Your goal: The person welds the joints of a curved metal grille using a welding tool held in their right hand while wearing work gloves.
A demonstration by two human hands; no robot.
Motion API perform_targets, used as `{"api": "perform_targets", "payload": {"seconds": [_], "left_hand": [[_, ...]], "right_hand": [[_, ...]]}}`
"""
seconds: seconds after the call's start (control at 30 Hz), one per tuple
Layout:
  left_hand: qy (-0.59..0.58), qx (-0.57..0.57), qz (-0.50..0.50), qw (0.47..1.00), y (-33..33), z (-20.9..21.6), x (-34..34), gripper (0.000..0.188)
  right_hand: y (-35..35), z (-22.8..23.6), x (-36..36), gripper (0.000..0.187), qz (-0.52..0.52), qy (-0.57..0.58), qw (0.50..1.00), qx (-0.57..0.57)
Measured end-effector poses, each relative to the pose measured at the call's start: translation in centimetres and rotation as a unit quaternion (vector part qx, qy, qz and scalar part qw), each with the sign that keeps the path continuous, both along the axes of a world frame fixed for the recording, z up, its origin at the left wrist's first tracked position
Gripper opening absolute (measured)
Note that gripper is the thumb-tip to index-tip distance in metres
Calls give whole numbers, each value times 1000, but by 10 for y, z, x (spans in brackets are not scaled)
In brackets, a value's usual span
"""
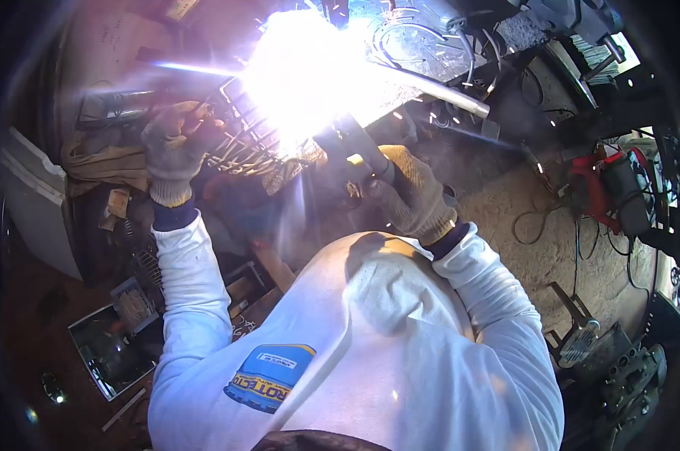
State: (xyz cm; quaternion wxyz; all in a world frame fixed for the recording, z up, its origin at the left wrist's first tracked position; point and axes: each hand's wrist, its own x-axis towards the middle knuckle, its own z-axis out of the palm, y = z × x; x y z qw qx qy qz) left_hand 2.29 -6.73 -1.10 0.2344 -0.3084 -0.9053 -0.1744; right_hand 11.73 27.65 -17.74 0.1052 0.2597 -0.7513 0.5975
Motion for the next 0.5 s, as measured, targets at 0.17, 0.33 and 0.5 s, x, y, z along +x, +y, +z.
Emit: {"api": "perform_targets", "payload": {"seconds": [0.17, 0.33, 0.5], "left_hand": [[-43, -76, -8, 996, 4, 8, 1, 33], [-115, 66, 24, 991, -3, -2, -2, 35], [-65, 6, 44, 997, 15, 10, 1, 34]], "right_hand": [[-3, 8, 12, 45, -4, -135, 980, -147], [-1, 9, 15, 56, -14, -182, 974, -137], [3, 16, 12, 57, -13, -155, 986, -66]]}}
